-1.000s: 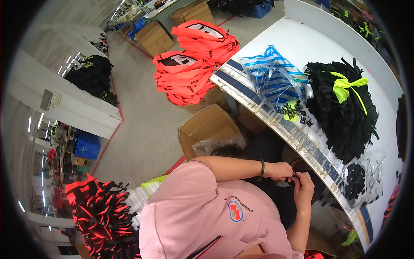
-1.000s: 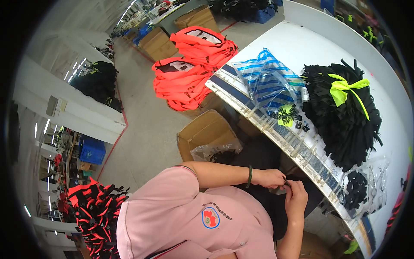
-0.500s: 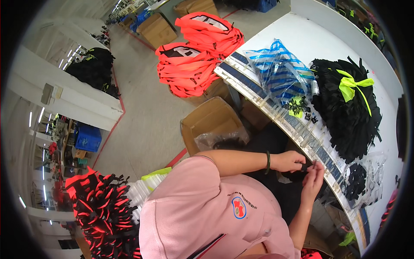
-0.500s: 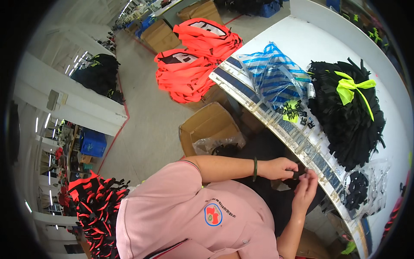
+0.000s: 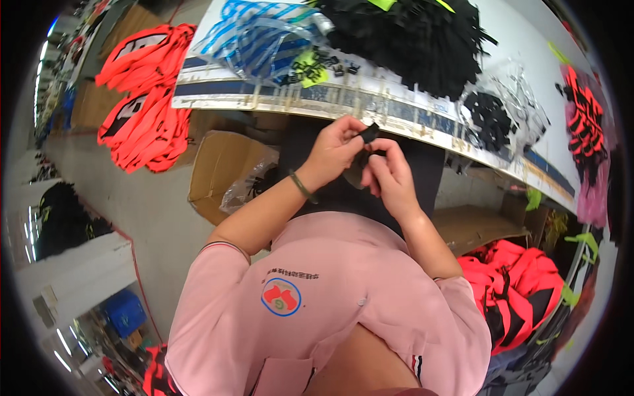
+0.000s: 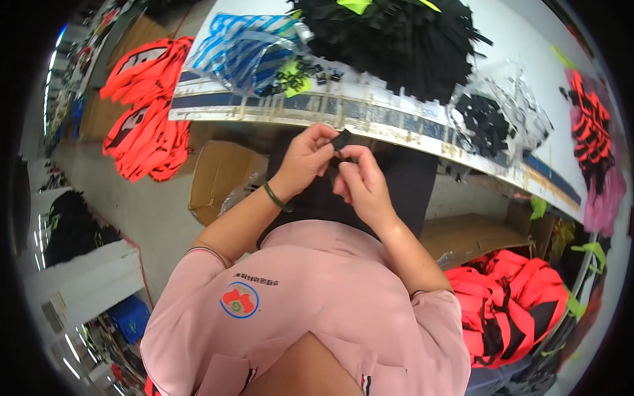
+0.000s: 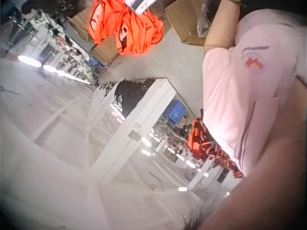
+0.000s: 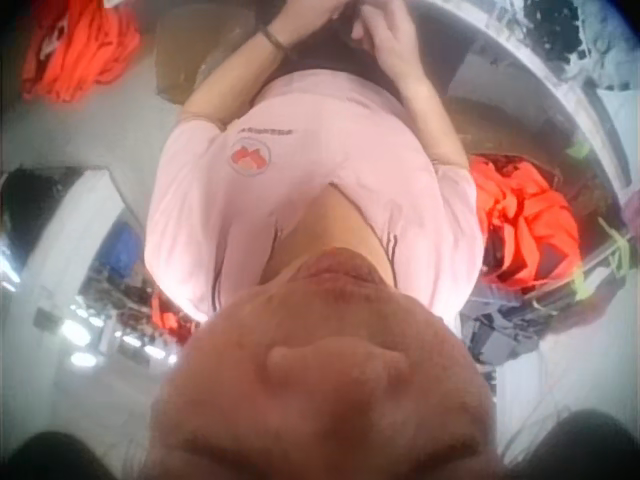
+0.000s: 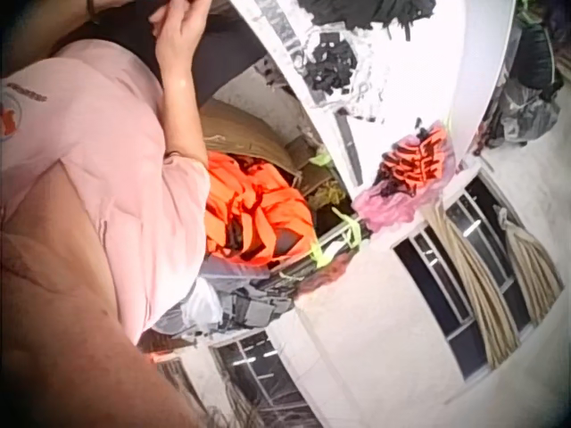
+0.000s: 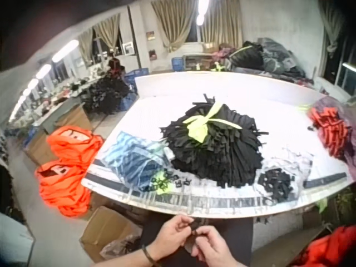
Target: Assembling black straps with plastic buckles on a workbench.
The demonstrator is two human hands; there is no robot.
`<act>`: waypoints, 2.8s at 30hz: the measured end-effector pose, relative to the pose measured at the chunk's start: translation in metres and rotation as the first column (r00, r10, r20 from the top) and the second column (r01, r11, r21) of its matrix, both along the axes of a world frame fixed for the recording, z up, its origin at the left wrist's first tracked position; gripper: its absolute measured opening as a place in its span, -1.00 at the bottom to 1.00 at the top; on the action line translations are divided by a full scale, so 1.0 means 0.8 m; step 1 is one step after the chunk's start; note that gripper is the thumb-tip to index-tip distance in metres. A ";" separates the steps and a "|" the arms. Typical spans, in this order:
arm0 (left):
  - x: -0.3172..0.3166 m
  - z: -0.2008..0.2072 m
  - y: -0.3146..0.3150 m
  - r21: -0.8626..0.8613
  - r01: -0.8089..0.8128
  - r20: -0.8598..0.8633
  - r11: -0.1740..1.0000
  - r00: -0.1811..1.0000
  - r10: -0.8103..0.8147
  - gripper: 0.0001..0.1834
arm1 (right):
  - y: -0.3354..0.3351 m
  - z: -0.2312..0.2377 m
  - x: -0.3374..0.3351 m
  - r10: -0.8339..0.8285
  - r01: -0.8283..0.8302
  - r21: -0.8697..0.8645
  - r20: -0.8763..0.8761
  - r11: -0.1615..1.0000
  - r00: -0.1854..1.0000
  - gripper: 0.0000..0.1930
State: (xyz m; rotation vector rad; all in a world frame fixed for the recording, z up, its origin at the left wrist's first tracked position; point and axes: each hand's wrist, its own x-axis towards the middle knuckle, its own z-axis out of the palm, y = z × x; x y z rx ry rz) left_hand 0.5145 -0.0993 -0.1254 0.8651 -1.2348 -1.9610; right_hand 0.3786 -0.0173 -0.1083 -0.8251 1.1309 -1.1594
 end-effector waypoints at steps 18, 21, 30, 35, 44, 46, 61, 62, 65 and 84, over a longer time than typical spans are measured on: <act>-0.012 -0.010 0.010 -0.241 -0.170 0.067 0.956 0.979 0.191 -0.81 | 0.007 -0.003 0.003 -0.105 0.046 0.186 0.321 0.981 0.941 -0.79; -0.011 -0.009 0.012 -0.273 -0.172 0.101 0.946 0.973 0.207 -0.82 | 0.006 -0.002 0.002 -0.144 0.045 0.241 0.411 0.969 0.900 -0.78; -0.010 -0.004 0.013 -0.273 -0.191 0.138 0.943 0.962 0.235 -0.86 | 0.010 0.000 0.004 -0.150 0.069 0.199 0.428 0.978 0.891 -0.79; -0.011 -0.005 0.012 -0.191 -0.180 0.086 0.965 0.976 0.199 -0.87 | 0.011 -0.004 0.007 -0.120 0.053 0.167 0.418 0.985 0.900 -0.80; -0.011 -0.007 0.015 -0.628 -0.109 0.230 0.770 0.920 0.318 -0.86 | 0.008 -0.001 0.011 -0.251 0.119 0.275 0.520 0.954 0.816 -0.83; -0.011 -0.007 0.015 -0.642 -0.077 0.239 0.763 0.925 0.295 -0.86 | 0.007 -0.001 0.012 -0.285 0.134 0.298 0.547 0.945 0.787 -0.87; 0.021 0.013 -0.005 -0.261 0.791 0.436 0.554 0.609 -0.663 -0.79 | -0.001 0.026 -0.060 0.491 -0.474 0.153 -0.414 0.867 0.766 -0.79; 0.018 0.012 0.001 -0.294 0.791 0.521 0.537 0.603 -0.604 -0.78 | -0.006 0.032 -0.059 0.449 -0.553 0.101 -0.710 0.827 0.543 -0.79; 0.013 -0.006 0.008 -0.200 0.551 0.471 0.810 0.779 -0.414 -0.79 | -0.018 0.042 -0.064 0.392 -0.447 0.197 -0.828 0.873 0.400 -0.77; 0.010 -0.005 0.009 0.059 0.059 0.176 0.997 0.982 -0.068 -0.87 | 0.003 0.001 -0.088 0.381 -0.293 0.245 -0.601 0.924 0.703 -0.73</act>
